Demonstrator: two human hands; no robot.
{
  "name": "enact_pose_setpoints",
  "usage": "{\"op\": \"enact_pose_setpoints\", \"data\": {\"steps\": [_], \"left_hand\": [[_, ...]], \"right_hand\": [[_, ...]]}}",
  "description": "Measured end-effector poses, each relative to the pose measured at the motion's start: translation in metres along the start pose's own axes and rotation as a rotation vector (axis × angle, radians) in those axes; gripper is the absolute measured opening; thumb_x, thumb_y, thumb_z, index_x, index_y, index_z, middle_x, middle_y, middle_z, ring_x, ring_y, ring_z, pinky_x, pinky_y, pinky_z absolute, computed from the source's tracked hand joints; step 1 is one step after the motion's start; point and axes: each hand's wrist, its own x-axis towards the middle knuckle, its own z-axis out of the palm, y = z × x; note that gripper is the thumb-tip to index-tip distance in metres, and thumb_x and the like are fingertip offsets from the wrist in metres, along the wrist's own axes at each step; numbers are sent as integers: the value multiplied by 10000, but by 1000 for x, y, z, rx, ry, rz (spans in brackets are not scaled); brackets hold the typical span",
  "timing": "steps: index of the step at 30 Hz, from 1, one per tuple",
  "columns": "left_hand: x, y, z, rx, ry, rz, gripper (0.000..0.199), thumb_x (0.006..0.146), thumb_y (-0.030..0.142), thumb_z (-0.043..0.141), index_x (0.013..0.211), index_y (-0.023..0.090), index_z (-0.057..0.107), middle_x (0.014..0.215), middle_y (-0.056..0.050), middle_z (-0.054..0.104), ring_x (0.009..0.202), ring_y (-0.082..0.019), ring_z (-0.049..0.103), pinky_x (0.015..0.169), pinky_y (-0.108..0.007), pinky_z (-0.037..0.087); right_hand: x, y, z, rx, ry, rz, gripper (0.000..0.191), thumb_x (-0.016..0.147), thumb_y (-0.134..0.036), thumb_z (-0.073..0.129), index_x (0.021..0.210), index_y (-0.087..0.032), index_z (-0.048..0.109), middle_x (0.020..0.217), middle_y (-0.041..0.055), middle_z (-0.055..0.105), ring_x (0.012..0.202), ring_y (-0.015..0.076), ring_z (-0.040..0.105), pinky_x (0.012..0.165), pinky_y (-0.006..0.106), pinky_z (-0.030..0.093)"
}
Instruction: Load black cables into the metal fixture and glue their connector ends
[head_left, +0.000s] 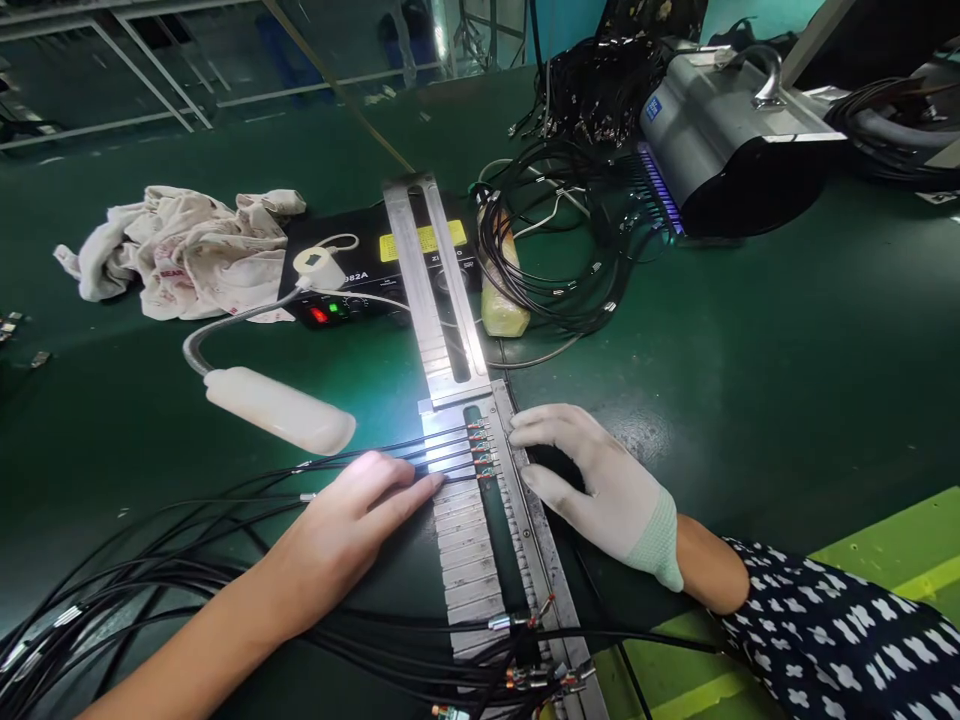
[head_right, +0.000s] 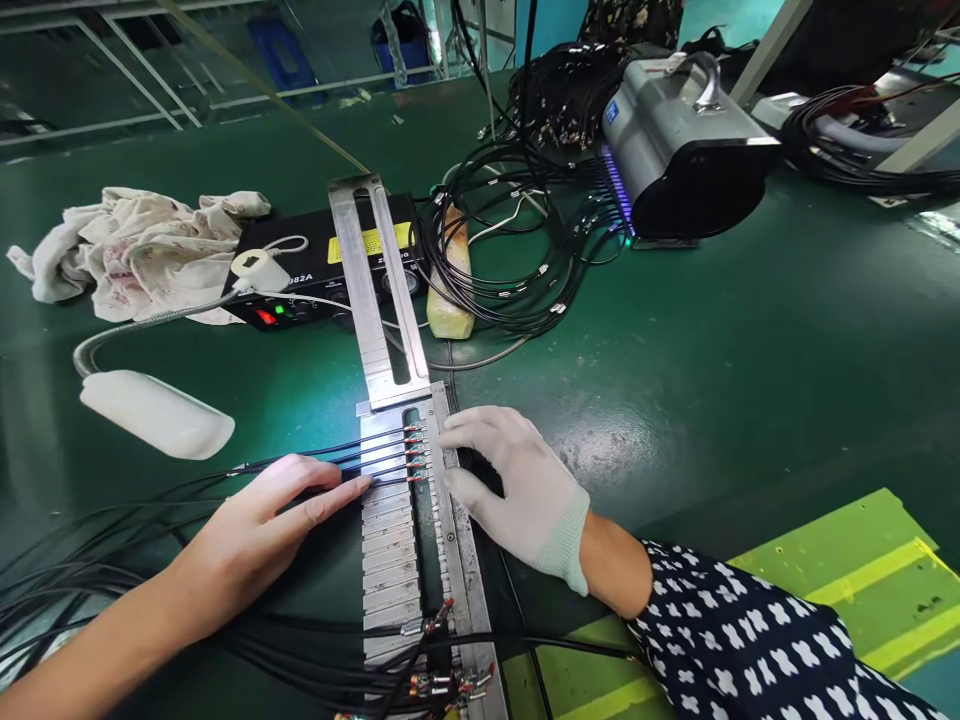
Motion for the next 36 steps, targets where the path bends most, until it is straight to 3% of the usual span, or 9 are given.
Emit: {"op": "enact_pose_setpoints", "data": {"steps": [8,13,17,21,25,29,32,36], "left_hand": [[-1,13,3,39,-31,-89,473,944,77,351,1362,254,483,1064,-89,567,930,-185,522,766,-283,459],[-12,21,18,148,55,-207,501,923,75,385,1342,324,501,977,-60,532,860,-179,496,734,-321,403],[-13,26,22,189,18,-205,486,939,92,371,1396,248,435,895,-55,531,754,-173,453,645,-309,330],[-11,41,12,71,-51,-258,412,968,146,374,1364,241,438,945,-60,558,812,-194,485,670,-319,361],[-18,67,3,-242,-125,-297,337,958,248,493,1288,246,428,1094,-58,553,967,-202,491,820,-328,421],[-26,82,3,-429,-279,-382,118,984,195,410,1060,237,491,982,-34,551,883,-177,486,759,-293,425],[-23,79,4,-496,-182,-404,126,990,175,379,985,227,494,947,-30,534,870,-163,490,741,-273,423],[-5,73,13,-331,15,-417,102,978,195,422,1008,220,516,990,-39,520,936,-185,473,810,-320,401]], "right_hand": [[0,-1,0,-8,-14,9,226,903,-183,562,1108,-269,604,1242,14,557,1190,204,490,1045,443,414],[0,0,0,-20,-11,4,222,899,-184,562,1098,-271,606,1240,25,556,1179,225,502,1027,470,424],[3,1,1,-18,-17,-2,214,903,-177,563,1091,-271,609,1218,23,560,1168,216,507,1028,460,418],[3,2,3,-16,2,-41,192,908,-174,560,1075,-251,614,1192,33,570,1160,212,513,1024,456,420],[0,4,3,-6,14,-83,183,911,-164,561,1066,-242,619,1197,38,569,1155,205,522,1029,440,422],[-1,4,3,-9,25,-97,176,910,-160,568,1057,-237,626,1188,38,574,1153,199,526,1032,425,421],[0,4,3,-11,27,-94,172,915,-164,563,1058,-235,625,1185,40,578,1151,200,526,1028,427,422],[1,4,4,-13,33,-103,170,909,-169,576,1057,-237,626,1181,34,578,1148,196,528,1029,414,425]]}}
